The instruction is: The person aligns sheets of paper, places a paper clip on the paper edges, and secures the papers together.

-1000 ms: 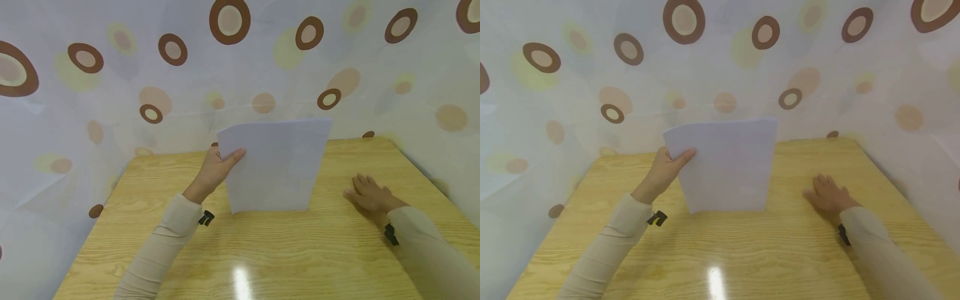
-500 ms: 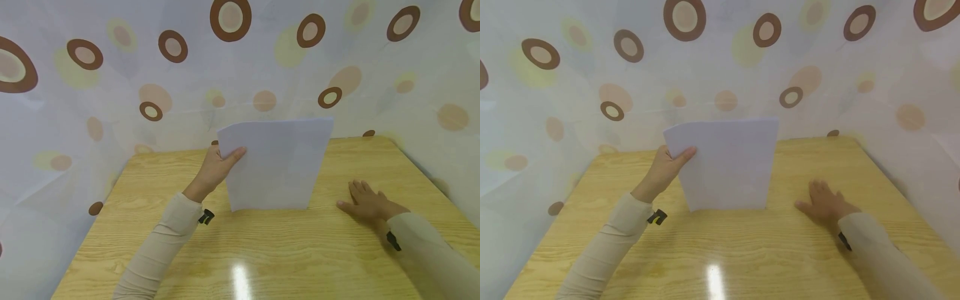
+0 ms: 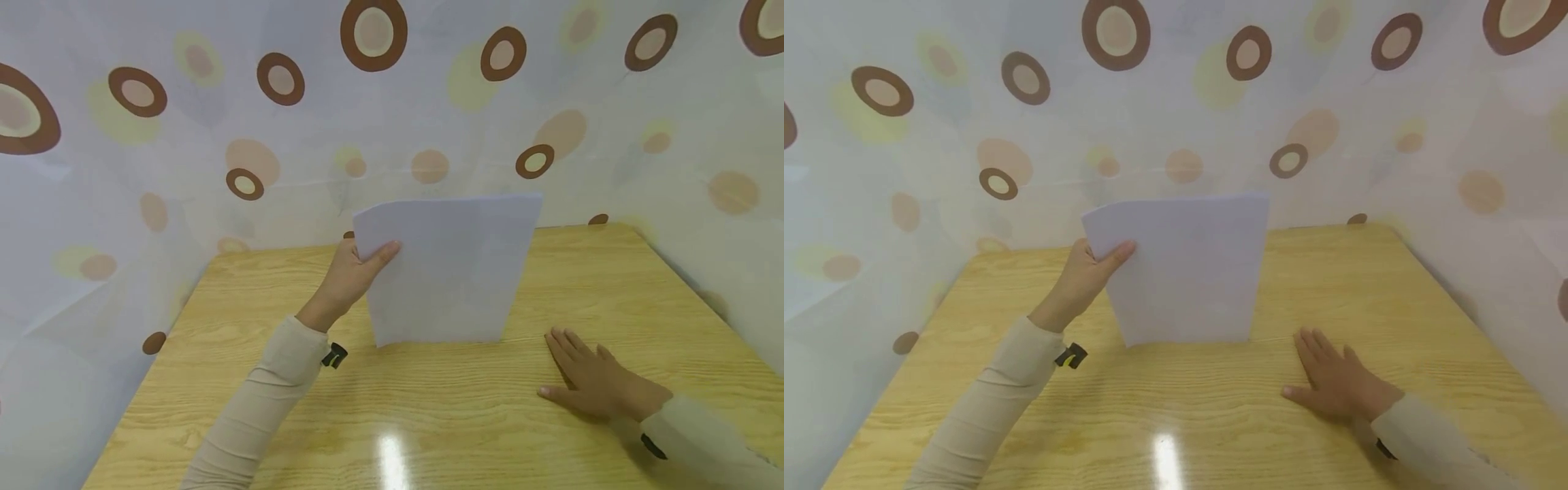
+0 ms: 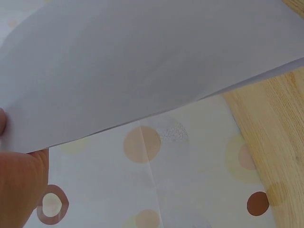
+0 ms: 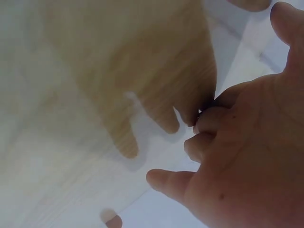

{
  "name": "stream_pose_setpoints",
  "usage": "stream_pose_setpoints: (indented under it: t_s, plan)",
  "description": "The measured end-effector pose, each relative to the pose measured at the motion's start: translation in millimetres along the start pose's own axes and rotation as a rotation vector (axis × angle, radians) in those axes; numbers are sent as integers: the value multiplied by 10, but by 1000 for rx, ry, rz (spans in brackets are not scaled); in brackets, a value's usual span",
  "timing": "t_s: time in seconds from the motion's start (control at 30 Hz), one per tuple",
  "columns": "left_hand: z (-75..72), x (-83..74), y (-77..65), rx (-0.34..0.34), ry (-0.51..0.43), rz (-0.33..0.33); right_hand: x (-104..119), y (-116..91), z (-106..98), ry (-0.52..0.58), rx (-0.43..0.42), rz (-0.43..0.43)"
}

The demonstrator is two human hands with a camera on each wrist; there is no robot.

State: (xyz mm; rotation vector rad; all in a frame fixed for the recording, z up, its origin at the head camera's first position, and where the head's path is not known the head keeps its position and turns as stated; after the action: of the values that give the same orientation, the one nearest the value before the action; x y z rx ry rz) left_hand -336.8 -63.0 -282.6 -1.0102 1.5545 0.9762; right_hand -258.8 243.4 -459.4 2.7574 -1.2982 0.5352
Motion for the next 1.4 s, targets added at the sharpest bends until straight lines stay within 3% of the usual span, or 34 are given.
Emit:
stream_pose_setpoints:
  t_s: [0.2,0.4,0.53,0.67,0.97,1.4]
  plan:
    - [-6,-13,-5,5,-9,11,107,-13,-28,16,-16,-19]
    - [17,-20,-12,10,-8,6,132,30,-388,-82,-190,-108]
    - [20,-16,-26,13,-12,-2,36,75,-633,-103,-289,-75]
    - [16,-2,-23,16,-15,-4,-45,136,-762,-68,-335,-46]
    - [43,-25,-7,9,-8,15,-196,296,-575,7,-228,-35]
    - [6,12,-4,6,-7,-2,-209,361,-476,58,-198,-37]
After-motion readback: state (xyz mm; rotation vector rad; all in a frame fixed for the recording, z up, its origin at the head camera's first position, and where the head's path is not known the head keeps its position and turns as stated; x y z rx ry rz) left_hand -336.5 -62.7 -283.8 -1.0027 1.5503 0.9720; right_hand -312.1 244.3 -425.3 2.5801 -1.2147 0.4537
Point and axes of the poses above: each hand's wrist, its own y-axis towards the middle knuckle, its own z-axis out of the palm, x = y × z, the point moved 10 cm from there along y, towards the middle knuckle, and after that the axes turned 14 degrees about -z, right-handed, at the moved point
